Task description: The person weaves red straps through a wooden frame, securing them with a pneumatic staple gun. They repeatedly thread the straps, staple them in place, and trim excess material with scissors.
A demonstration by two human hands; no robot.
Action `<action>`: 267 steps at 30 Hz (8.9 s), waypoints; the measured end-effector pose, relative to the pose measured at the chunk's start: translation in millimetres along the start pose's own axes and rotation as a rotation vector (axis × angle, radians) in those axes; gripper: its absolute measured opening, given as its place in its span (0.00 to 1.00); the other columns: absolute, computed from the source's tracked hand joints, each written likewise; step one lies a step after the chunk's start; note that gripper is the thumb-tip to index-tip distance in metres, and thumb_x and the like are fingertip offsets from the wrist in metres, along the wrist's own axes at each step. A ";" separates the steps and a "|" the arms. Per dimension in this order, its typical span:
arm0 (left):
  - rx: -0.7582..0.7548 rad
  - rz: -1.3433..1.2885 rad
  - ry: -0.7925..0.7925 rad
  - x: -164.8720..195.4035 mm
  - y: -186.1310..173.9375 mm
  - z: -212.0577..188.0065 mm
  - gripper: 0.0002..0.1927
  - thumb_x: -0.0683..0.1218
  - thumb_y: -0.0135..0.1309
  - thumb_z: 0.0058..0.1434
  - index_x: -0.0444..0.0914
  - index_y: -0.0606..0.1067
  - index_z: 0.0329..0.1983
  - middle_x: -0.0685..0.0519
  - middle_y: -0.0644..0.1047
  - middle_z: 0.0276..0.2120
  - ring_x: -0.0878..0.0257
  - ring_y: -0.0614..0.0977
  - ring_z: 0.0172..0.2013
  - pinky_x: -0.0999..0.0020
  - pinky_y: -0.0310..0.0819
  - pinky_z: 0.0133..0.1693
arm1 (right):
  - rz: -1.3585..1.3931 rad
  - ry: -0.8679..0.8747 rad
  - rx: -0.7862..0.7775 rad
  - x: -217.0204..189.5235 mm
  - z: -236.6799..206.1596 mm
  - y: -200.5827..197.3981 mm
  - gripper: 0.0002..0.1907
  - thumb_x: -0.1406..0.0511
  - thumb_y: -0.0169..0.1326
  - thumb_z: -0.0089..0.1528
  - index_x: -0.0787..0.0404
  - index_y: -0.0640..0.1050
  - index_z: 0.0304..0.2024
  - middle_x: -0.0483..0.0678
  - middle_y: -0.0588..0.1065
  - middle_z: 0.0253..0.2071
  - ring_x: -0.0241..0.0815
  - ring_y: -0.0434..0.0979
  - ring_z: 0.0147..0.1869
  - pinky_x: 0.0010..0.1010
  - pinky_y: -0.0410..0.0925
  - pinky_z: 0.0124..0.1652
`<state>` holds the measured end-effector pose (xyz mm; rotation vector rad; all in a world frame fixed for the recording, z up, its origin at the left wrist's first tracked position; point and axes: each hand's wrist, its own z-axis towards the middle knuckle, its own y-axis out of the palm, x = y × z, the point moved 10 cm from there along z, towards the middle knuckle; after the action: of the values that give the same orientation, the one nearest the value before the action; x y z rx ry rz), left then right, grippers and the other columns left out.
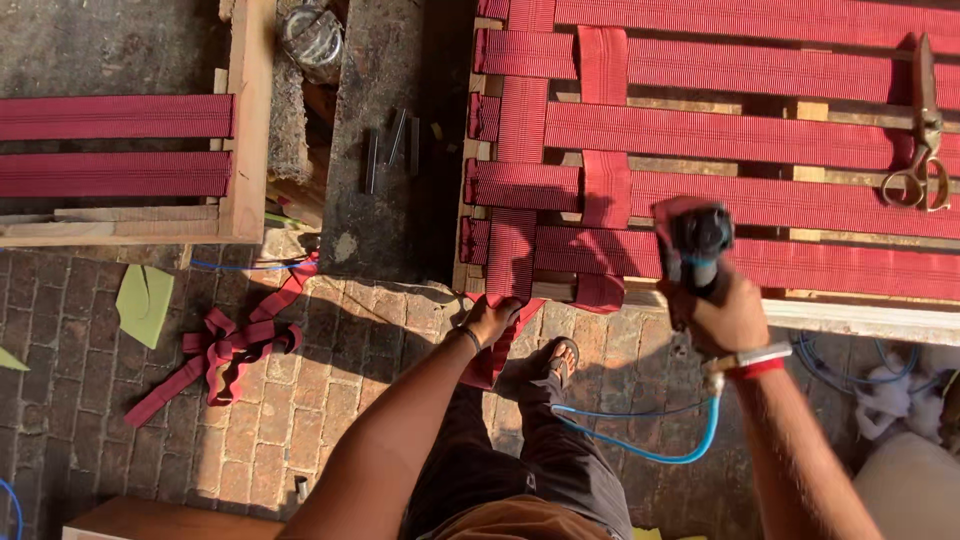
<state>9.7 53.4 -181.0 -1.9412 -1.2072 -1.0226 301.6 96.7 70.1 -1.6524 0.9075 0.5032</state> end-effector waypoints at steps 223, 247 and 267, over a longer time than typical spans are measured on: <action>-0.199 -0.751 -0.499 26.8 115.2 9.9 0.24 0.58 0.31 0.79 0.45 0.78 0.45 0.68 0.82 0.35 0.78 0.83 0.34 0.69 0.64 0.31 | -0.527 0.064 0.091 50.7 95.7 -41.7 0.56 0.47 0.67 0.55 0.65 0.51 0.72 0.69 0.77 0.50 0.66 0.79 0.52 0.50 0.73 0.49; -0.041 0.318 0.104 66.9 105.0 -9.4 0.29 0.68 0.44 0.67 0.45 0.82 0.27 0.45 0.78 0.18 0.50 0.82 0.26 0.53 0.75 0.35 | 0.094 0.456 -0.028 66.2 -117.7 67.2 0.09 0.65 0.63 0.55 0.67 0.80 0.27 0.49 0.76 0.18 0.38 0.76 0.20 0.32 0.69 0.24; -0.007 0.377 0.162 61.8 110.9 1.9 0.14 0.48 0.52 0.59 0.33 0.78 0.25 0.35 0.79 0.28 0.41 0.82 0.32 0.47 0.76 0.36 | -0.032 0.354 -0.122 35.4 -114.9 102.0 0.14 0.61 0.64 0.54 0.66 0.80 0.22 0.48 0.76 0.16 0.36 0.78 0.21 0.30 0.70 0.25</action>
<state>129.3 38.9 -140.7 -1.9510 -0.7134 -0.9602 228.5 -30.7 13.0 -1.9007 1.1226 0.2496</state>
